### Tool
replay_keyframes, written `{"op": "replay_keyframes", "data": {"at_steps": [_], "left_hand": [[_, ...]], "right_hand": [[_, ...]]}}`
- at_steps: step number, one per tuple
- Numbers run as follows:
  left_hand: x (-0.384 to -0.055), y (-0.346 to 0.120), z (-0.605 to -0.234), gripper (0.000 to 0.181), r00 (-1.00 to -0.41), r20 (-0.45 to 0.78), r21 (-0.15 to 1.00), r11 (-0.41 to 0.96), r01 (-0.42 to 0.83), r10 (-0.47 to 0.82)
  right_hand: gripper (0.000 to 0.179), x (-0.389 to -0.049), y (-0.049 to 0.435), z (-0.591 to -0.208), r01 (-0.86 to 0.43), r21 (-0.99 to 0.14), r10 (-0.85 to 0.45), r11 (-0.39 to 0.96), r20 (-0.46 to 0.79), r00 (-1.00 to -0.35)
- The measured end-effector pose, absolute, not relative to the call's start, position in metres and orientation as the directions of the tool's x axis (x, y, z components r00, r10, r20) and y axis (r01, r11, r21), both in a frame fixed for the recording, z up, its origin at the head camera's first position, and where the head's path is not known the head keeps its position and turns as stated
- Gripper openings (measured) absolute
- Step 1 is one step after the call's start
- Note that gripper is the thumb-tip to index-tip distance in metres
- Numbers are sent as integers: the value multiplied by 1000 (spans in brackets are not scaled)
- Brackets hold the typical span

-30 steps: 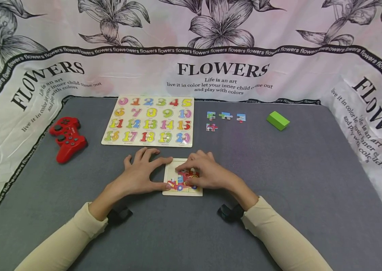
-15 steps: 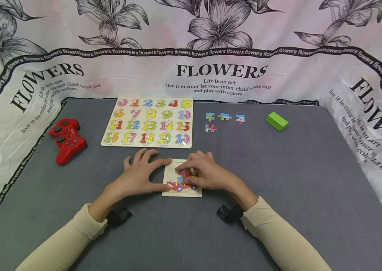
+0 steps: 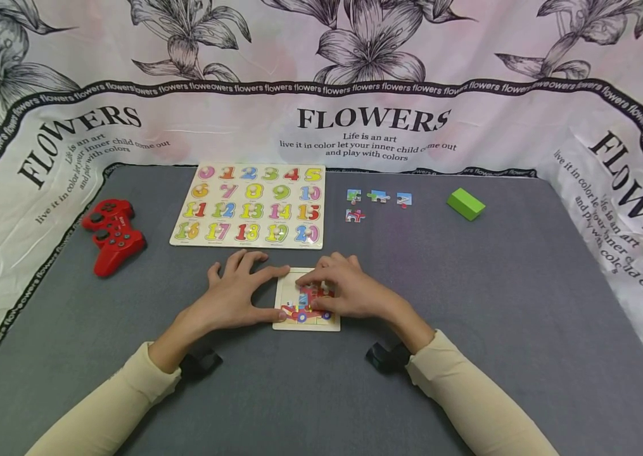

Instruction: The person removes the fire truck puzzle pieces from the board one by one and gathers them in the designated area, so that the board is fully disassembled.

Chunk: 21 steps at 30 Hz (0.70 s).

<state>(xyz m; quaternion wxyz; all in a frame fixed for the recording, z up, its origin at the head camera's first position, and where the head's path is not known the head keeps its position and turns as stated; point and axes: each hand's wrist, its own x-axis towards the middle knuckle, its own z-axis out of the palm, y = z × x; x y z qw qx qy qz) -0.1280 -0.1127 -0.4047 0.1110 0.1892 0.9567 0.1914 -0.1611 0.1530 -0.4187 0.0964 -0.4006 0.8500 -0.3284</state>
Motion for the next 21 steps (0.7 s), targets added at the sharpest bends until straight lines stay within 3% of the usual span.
{"op": "replay_keyframes", "data": {"at_steps": [21], "left_hand": [[-127,-114,-405,82,-900,-142,422,848,322,412]], "right_hand": [[43,-183,185,-406,-549,-687,-639,476,159,-753]]}}
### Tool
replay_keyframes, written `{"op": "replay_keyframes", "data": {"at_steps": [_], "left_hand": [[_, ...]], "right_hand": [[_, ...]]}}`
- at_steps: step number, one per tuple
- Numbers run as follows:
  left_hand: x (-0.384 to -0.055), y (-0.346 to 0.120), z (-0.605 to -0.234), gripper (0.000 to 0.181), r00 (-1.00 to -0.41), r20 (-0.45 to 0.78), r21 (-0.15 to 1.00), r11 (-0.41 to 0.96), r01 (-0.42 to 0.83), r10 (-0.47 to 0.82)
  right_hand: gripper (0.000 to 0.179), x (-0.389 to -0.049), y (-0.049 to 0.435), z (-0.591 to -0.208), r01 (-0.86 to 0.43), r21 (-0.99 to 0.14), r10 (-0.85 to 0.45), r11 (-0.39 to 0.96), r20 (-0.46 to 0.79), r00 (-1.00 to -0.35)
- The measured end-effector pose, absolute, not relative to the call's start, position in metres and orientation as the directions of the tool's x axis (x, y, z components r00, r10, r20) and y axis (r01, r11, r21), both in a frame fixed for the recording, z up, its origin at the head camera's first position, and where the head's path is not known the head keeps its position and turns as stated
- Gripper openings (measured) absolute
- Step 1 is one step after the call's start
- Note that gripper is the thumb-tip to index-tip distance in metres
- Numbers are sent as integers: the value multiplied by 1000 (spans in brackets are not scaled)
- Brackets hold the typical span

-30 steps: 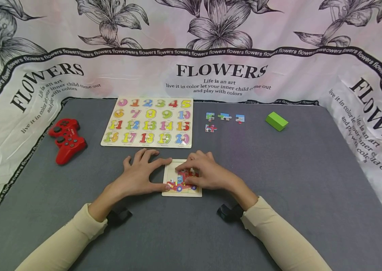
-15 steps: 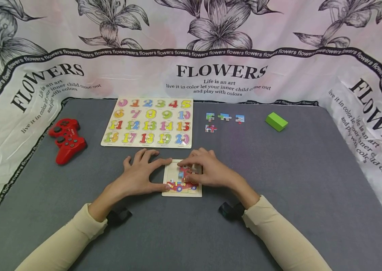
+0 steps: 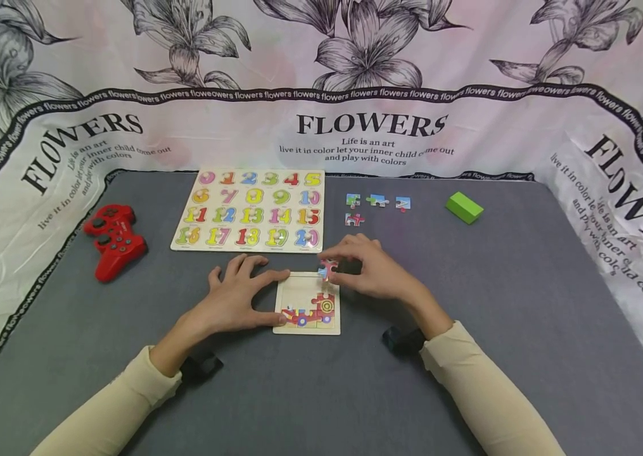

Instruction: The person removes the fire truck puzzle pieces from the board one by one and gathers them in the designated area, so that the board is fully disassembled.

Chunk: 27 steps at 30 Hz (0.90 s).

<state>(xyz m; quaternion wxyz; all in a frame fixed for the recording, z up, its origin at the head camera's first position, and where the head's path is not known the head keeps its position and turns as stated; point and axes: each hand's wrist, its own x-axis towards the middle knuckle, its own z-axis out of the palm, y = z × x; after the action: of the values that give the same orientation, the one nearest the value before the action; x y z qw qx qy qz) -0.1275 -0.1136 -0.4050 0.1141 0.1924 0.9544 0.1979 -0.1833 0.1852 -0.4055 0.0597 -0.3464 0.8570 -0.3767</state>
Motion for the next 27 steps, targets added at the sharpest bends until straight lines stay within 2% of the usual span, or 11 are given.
{"op": "replay_keyframes", "data": {"at_steps": [11,19,27], "left_hand": [[-126,-114,-405,82,-901,-131,433,842,324,414],[-126,-115,-407,82,-900,-128,431,840,328,417],[-126,-114,-407,82,-899,-138,429,844,324,415]], "right_hand": [[39,-216,233,-408,-473,-645,-545,600,104,-832],[36,-241,253,-412,-498,-601,-522,625,153,-839],[37,-259,257,-415,-443,-576,-487,686,88,-869]]}}
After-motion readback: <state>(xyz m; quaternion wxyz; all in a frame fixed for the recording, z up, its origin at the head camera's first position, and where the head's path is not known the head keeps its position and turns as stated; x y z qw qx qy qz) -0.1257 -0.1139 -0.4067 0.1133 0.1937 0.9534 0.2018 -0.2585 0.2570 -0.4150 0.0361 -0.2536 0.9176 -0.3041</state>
